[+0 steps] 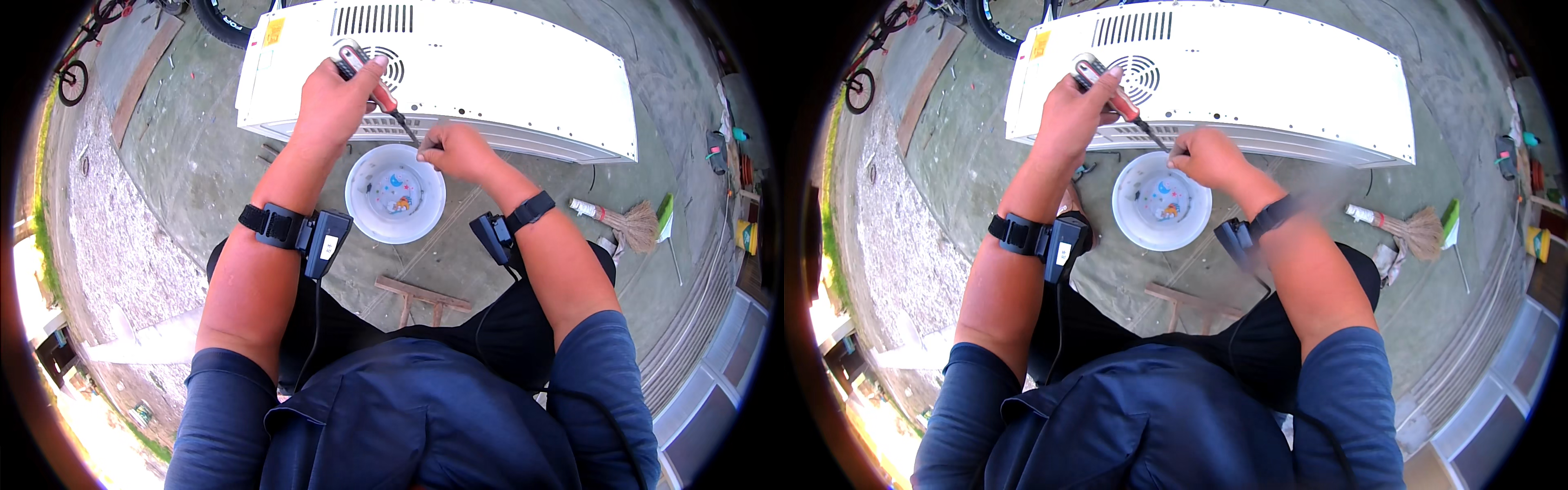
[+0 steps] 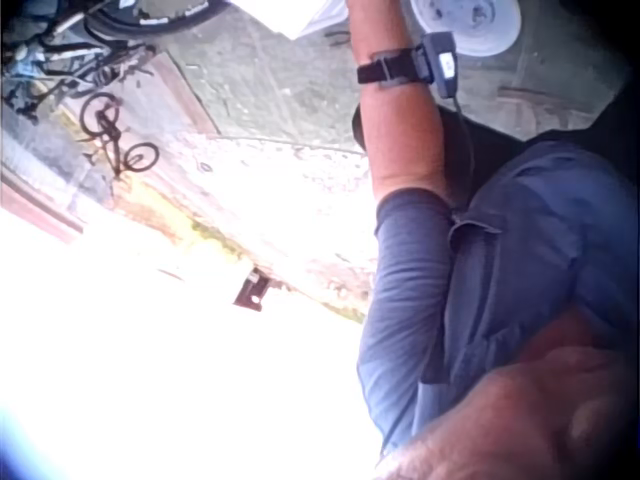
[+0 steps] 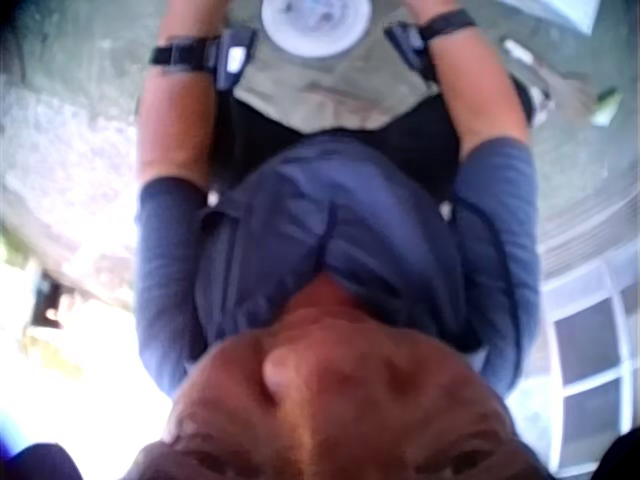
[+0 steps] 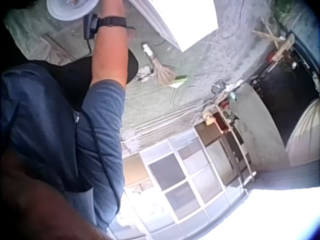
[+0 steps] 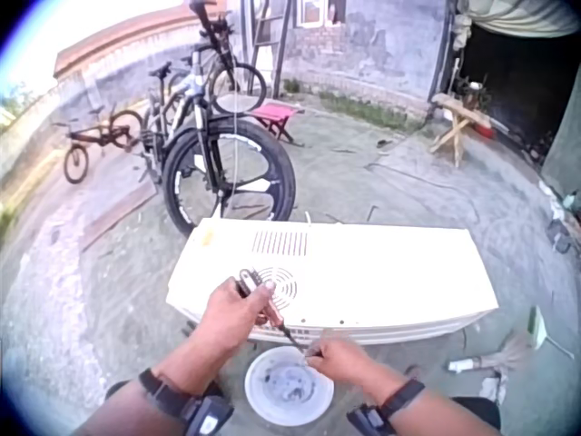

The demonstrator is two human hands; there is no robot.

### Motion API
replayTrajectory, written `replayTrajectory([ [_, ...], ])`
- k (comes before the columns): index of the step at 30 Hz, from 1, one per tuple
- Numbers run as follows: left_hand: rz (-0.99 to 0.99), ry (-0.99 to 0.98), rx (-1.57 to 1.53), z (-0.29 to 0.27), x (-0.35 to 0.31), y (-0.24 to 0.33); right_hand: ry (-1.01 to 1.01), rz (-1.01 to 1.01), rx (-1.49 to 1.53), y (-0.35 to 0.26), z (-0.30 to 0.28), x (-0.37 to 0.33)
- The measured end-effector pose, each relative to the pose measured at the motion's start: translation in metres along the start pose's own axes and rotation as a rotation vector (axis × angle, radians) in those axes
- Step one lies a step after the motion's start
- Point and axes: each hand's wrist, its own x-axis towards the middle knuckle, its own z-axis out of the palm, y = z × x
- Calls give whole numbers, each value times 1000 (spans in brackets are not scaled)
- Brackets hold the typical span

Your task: The person removes screws from the casing of a white appliance using a screwdriver and then removes a small internal component by hand.

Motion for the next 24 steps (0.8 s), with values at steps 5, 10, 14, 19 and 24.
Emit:
replayTrajectory([
  [5, 76, 110, -188, -22, 13, 1, -68, -49, -78, 9, 23, -17],
  [10, 111, 124, -166, -17, 12, -2, -34, -159, -260, 21, 30, -23],
  [14, 152, 83, -93, -13, 9, -3, 109, -116, -144, 7, -8, -16],
  [19, 227, -108, 139, 8, -8, -13, 331, -221, 160, -47, -62, -31],
  [24, 329, -183, 487, 44, -38, -14, 418, -367, 77, -66, -54, -55],
])
